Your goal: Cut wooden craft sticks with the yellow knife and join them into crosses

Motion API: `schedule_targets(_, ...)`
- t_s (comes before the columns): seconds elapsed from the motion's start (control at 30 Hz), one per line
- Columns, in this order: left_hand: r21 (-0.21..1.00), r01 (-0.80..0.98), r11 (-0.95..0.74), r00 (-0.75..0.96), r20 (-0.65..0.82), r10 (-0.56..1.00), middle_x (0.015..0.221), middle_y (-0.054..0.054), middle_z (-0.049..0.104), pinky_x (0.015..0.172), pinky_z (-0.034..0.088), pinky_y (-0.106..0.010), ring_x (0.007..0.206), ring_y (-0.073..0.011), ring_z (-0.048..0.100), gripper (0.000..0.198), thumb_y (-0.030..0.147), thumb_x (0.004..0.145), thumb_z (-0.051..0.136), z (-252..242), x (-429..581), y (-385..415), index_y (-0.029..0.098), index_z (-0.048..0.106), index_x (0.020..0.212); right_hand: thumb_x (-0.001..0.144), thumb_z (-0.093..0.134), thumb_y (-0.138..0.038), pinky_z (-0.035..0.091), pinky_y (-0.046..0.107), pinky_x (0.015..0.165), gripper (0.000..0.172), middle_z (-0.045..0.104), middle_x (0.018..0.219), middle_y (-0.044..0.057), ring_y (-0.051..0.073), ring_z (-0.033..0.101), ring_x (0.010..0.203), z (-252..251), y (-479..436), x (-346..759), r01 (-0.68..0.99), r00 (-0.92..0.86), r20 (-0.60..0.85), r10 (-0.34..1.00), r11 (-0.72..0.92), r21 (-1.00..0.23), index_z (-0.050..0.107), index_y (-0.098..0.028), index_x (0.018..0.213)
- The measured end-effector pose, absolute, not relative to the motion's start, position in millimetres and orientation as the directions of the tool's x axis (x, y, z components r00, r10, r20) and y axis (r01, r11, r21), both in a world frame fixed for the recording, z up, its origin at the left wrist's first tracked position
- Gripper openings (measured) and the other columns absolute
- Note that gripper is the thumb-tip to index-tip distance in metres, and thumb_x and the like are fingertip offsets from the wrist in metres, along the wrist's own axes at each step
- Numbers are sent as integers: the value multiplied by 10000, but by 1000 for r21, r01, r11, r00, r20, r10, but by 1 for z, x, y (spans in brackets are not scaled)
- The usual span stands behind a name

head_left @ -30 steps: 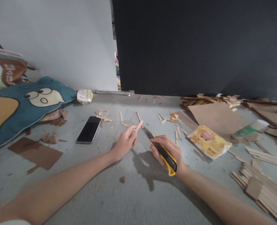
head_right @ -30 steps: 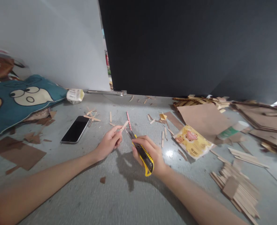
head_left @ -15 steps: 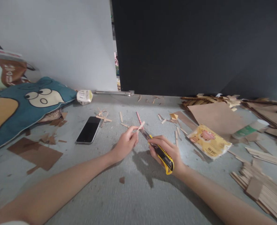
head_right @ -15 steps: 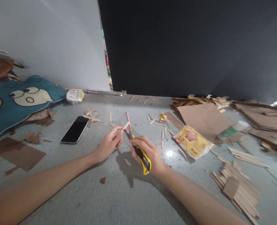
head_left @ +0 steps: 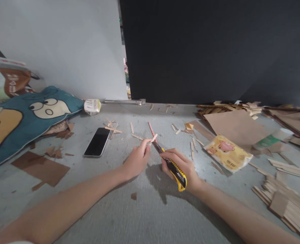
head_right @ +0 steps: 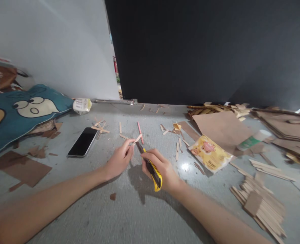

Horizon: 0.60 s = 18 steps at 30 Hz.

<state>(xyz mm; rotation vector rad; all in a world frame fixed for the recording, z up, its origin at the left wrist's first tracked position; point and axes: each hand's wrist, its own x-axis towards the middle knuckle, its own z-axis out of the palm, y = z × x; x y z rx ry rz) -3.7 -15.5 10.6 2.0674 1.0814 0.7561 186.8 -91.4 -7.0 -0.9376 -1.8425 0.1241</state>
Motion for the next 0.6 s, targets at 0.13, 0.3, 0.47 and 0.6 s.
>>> schedule_targets(0.13, 715, 526, -460, 499, 179, 848, 698, 19, 565, 631, 368, -274, 642, -178, 537, 435, 385, 1079, 314, 6, -5, -17, 194, 549, 1391, 954, 591, -74, 616, 288, 693, 290, 660, 1012, 67, 156, 690, 783, -10, -93, 187, 536, -192, 735, 650, 697, -476, 620, -225, 1200)
schedule_targets(0.3, 740, 504, -445, 523, 149, 839, 682, 27, 551, 629, 362, -281, 635, -187, 537, 457, 427, 1085, 310, -1, -5, -13, 196, 543, 1402, 948, 605, -78, 608, 285, 676, 290, 657, 958, 44, 149, 683, 745, -12, -92, 188, 535, -183, 726, 663, 687, -492, 618, -236, 1191)
schedule_targets(0.47, 829, 390, -401, 545, 143, 826, 647, 58, 503, 629, 379, -269, 618, -161, 511, 381, 390, 1065, 345, 4, -4, -11, 173, 560, 1292, 942, 604, -74, 613, 275, 660, 276, 665, 936, 43, 147, 690, 725, -8, -91, 187, 555, -192, 735, 650, 690, -465, 617, -229, 1171)
schedule_targets(0.6, 870, 351, -347, 532, 120, 838, 650, 62, 511, 617, 378, -258, 607, -146, 488, 363, 389, 1054, 357, 9, -3, -13, 167, 552, 1265, 973, 563, -91, 608, 256, 642, 273, 669, 969, 68, 147, 695, 737, -6, -91, 187, 581, -258, 724, 640, 702, -412, 596, -217, 1213)
